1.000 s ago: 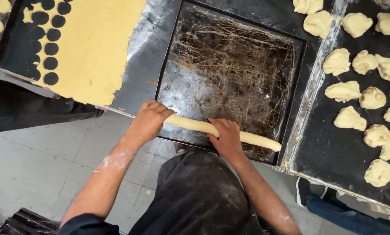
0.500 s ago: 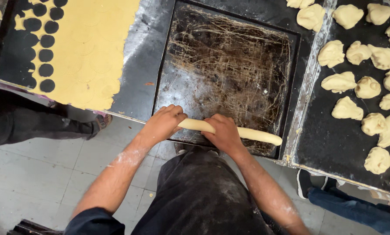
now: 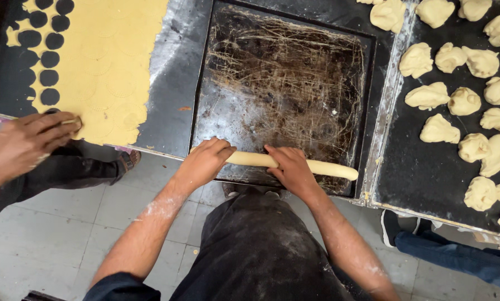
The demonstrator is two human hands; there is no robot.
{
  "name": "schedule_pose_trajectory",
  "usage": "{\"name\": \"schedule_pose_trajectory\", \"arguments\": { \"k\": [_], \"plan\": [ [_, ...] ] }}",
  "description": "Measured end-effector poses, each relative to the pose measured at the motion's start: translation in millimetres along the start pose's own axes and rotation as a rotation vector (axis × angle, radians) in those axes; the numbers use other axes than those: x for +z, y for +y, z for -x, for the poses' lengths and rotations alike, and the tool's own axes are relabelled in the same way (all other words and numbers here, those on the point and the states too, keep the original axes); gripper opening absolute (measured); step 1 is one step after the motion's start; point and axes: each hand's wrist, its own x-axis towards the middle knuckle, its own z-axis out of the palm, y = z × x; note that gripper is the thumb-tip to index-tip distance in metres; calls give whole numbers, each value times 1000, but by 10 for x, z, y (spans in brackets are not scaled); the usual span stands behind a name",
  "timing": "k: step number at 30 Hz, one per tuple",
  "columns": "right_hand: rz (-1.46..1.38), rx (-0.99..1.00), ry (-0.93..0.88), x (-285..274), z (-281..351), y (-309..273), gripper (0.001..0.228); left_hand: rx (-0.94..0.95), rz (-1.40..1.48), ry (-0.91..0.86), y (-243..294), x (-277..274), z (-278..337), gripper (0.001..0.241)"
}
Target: The person rolls small pieces of dough into long, thin cylindrical shapes by hand on a dark countertop. They place the finished rolls onto a metal tray to the left. Another person is visible in the background using a dough sheeter machine.
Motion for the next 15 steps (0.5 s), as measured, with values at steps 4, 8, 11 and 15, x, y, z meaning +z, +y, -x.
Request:
{"name": "schedule_pose_trajectory", "arguments": {
  "k": [4, 8, 11, 15],
  "plan": [
    [29, 49, -22, -18, 3, -19, 58, -37, 100, -20, 10, -41, 23, 52],
    [3, -47, 25, -40, -88, -158, 80, -21, 44, 32, -56, -205, 70, 62],
    [28, -109, 82, 51, -221, -334, 64, -5, -33, -7, -146, -296, 131, 60],
    [273, -343, 147, 272, -354, -539, 62, 53, -181, -28, -207, -219, 256, 50]
  ]
}}
